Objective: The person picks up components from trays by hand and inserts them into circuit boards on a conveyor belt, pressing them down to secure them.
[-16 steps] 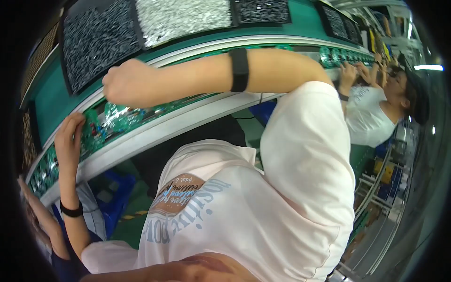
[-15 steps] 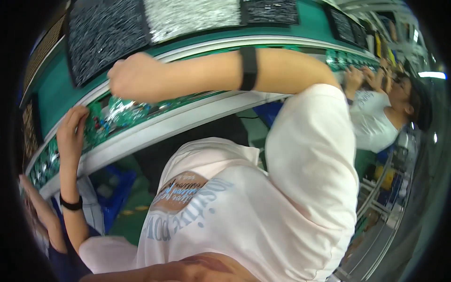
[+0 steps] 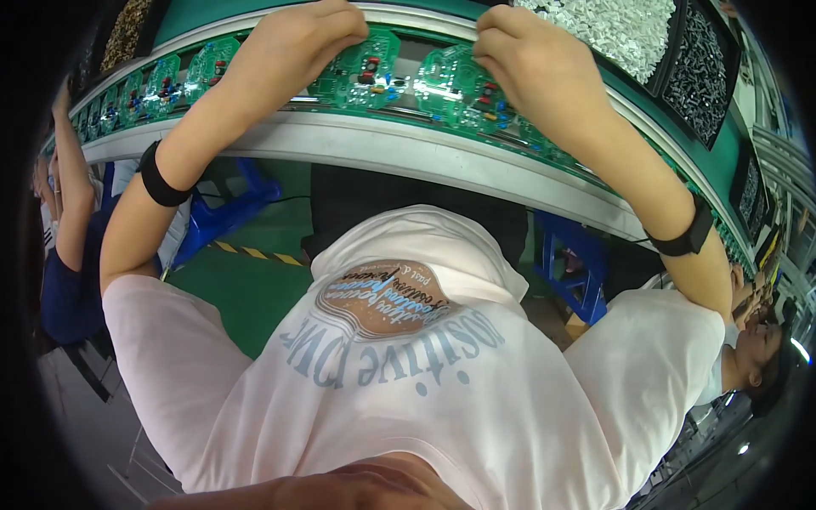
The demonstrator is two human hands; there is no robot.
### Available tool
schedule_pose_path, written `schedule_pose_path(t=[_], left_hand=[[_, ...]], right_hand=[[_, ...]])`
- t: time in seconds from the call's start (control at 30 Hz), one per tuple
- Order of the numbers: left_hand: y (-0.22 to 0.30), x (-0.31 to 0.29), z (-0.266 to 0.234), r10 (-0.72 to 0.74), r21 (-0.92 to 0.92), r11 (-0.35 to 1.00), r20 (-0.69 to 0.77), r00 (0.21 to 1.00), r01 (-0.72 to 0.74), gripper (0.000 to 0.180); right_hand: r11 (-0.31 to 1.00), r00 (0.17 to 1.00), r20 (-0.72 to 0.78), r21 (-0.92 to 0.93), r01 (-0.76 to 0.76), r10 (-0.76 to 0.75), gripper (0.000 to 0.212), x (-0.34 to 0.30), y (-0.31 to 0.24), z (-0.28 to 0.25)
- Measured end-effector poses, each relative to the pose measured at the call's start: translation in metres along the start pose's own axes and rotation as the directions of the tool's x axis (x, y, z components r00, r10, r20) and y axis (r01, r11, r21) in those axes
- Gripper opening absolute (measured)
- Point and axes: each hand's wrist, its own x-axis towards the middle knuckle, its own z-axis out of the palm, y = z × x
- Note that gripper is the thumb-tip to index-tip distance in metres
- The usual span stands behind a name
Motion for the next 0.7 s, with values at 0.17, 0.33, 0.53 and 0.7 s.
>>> schedule_pose_path(t=[0.17,0.33,0.53,0.7], left_hand=[[0.008,0.012,0.015,0.032,0.075,0.997,0.015,0.999,-0.033,0.005],[0.014,0.02,0.021,0.044,0.103,0.994,0.029,0.999,-0.047,0.004],[0.024,0.02,0.006,0.01,0.103,0.995,0.051,0.999,-0.015,0.004],[0.021,0.017,-0.005,0.038,0.018,0.999,0.002,0.999,-0.038,0.006]], right_hand=[[1.0,1.0,0.007,0.015,0.0,0.0,0.012,-0.019,0.012,-0.005],[1.0,1.0,-0.007,-0.018,0.012,-0.013,0.012,-0.031,0.016,-0.008],[0.998,0.999,0.003,-0.051,0.04,-0.04,0.015,-0.027,0.009,-0.015],[0.998,0.998,0.048,-0.046,0.036,-0.034,0.017,-0.019,0.004,-0.024]])
